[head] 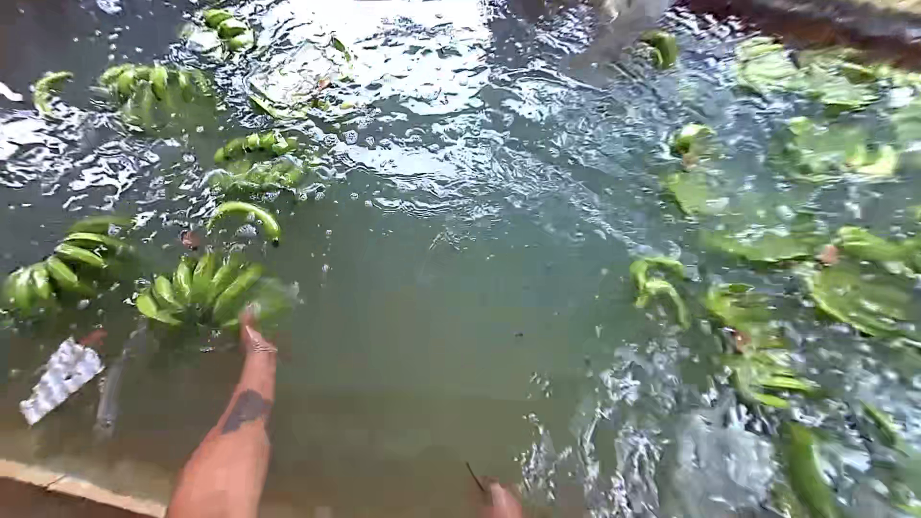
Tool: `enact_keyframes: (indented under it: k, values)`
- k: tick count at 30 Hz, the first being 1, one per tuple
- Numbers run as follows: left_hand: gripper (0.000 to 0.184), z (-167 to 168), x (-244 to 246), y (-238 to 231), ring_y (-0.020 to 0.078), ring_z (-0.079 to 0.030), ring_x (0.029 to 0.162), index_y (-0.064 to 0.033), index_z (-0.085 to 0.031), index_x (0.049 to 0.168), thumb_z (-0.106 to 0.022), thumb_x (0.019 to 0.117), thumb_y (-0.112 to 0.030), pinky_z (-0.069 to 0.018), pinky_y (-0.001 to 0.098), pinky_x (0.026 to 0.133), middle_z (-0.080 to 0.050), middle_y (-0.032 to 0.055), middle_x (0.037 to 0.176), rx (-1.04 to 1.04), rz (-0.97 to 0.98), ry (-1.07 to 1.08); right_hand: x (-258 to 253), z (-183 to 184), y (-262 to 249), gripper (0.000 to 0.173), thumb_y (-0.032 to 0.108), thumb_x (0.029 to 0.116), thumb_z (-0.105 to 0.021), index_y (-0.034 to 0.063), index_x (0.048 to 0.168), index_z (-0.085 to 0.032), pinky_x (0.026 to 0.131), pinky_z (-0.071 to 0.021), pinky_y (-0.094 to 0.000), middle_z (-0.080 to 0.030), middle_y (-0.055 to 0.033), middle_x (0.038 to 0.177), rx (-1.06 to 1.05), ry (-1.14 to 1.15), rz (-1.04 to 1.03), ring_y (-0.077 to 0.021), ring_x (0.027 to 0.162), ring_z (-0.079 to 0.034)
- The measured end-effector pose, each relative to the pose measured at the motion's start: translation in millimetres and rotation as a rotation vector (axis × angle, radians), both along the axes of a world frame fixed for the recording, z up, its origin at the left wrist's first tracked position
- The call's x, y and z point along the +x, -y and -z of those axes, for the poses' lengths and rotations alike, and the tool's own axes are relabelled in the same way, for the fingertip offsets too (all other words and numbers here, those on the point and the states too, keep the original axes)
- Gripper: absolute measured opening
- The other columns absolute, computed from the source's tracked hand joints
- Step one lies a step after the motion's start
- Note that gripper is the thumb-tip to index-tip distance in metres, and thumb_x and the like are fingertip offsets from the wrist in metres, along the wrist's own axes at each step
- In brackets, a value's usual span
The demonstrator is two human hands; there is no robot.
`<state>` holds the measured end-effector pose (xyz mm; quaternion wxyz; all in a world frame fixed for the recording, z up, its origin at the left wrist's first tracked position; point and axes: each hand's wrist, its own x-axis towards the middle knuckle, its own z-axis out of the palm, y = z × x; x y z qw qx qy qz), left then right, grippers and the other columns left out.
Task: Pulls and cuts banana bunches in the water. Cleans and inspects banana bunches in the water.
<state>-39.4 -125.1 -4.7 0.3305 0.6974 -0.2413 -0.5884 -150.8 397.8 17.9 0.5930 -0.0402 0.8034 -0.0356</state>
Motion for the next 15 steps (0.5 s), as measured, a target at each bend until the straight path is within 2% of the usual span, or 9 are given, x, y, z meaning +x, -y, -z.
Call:
enact_keyframes:
  k: [3,4,6,8,9,11,12,13,15]
  values:
    - [0.061,-21.9,-13.1,-55.0,0.0349,-0.055,0.124,-0.0059,-0.039,0.151,-0.046,0.1061,-0.046,-0.0514,0.0536,0.095,-0.049,0.0226,0.146,0.048,-0.098,-0.091,-7.8,5.0,80.6,0.044,0.029,0.0944,-0.073,0.0018,0.129,-0.068,0.106,-0.0497,-0.0582,-0.071,-0.0217,0.122,-0.412,-0.101,-0.091,-0.0376,0.117,-0.067]
    - [0.058,-24.5,-7.1,-75.5,0.0342,-0.056,0.123,-0.0086,-0.04,0.151,-0.043,0.1068,-0.047,-0.0517,0.0536,0.094,-0.05,0.0212,0.144,0.061,-0.087,-0.152,-8.5,0.7,113.7,0.043,0.027,0.0967,-0.07,0.0007,0.131,-0.067,0.107,-0.0488,-0.0555,-0.07,-0.0213,0.124,-0.541,-0.095,-0.082,-0.0355,0.118,-0.066]
    - [0.054,-30.5,8.5,-116.2,0.0314,-0.057,0.119,-0.0124,-0.039,0.149,-0.038,0.1075,-0.046,-0.0518,0.0532,0.092,-0.052,0.018,0.14,0.091,-0.059,-0.257,-5.9,-9.4,177.7,0.052,0.028,0.1012,-0.064,0.0012,0.145,-0.056,0.114,-0.0451,-0.0487,-0.062,-0.0203,0.141,-0.7,-0.083,-0.017,-0.0307,0.131,-0.059]
    - [0.052,-37.0,23.3,-152.6,0.0311,-0.061,0.108,-0.0115,-0.04,0.146,-0.035,0.1072,-0.045,-0.0546,0.0517,0.083,-0.056,0.0184,0.131,0.146,-0.065,-0.3,-1.2,-17.3,228.8,0.069,0.03,0.1018,-0.064,-0.001,0.157,-0.037,0.124,-0.0328,-0.0449,-0.043,-0.0218,0.159,-0.773,-0.089,0.112,-0.0295,0.148,-0.042]
    - [0.052,-42.5,29.5,-167.6,0.0314,-0.061,0.107,-0.0111,-0.039,0.146,-0.035,0.1073,-0.045,-0.0548,0.0514,0.082,-0.055,0.0186,0.131,0.19,-0.07,-0.32,0.9,-18.4,247.9,0.078,0.031,0.1002,-0.067,-0.0026,0.159,-0.029,0.124,-0.0317,-0.0449,-0.038,-0.0239,0.161,-0.779,-0.096,0.183,-0.0307,0.15,-0.039]
    - [0.052,-51.4,40.0,-191.1,0.0322,-0.06,0.108,-0.0108,-0.037,0.147,-0.032,0.1073,-0.045,-0.0547,0.0513,0.084,-0.053,0.0194,0.133,0.271,-0.068,-0.329,4.6,-12.4,271.7,0.089,0.028,0.0938,-0.075,-0.0024,0.161,-0.025,0.124,-0.0327,-0.0452,-0.035,-0.0255,0.162,-0.774,-0.088,0.298,-0.0314,0.15,-0.039]
    - [0.052,-53.1,44.1,-201.3,0.0323,-0.06,0.108,-0.0106,-0.036,0.147,-0.031,0.1071,-0.045,-0.0542,0.0511,0.084,-0.053,0.0199,0.133,0.301,-0.065,-0.311,6.5,-6.5,275.0,0.087,0.026,0.0916,-0.078,-0.0031,0.159,-0.03,0.122,-0.0344,-0.0454,-0.04,-0.0257,0.159,-0.76,-0.086,0.315,-0.0318,0.147,-0.042]
    - [0.054,-53.9,46.9,-211.0,0.0332,-0.058,0.112,-0.0107,-0.035,0.148,-0.03,0.1075,-0.045,-0.0529,0.052,0.087,-0.051,0.0206,0.136,0.323,-0.065,-0.292,8.8,-0.3,273.5,0.076,0.024,0.0905,-0.079,-0.0043,0.152,-0.043,0.117,-0.0405,-0.0457,-0.052,-0.0257,0.149,-0.718,-0.106,0.308,-0.0321,0.138,-0.052]
    - [0.059,-52.2,48.2,-227.6,0.0343,-0.053,0.125,-0.0127,-0.031,0.154,-0.027,0.1086,-0.05,-0.0491,0.0548,0.096,-0.045,0.0203,0.148,0.343,-0.072,-0.241,14.9,6.3,260.4,0.053,0.021,0.0941,-0.074,-0.0064,0.137,-0.058,0.111,-0.0462,-0.0462,-0.064,-0.0252,0.131,-0.625,-0.125,0.244,-0.0328,0.124,-0.062]
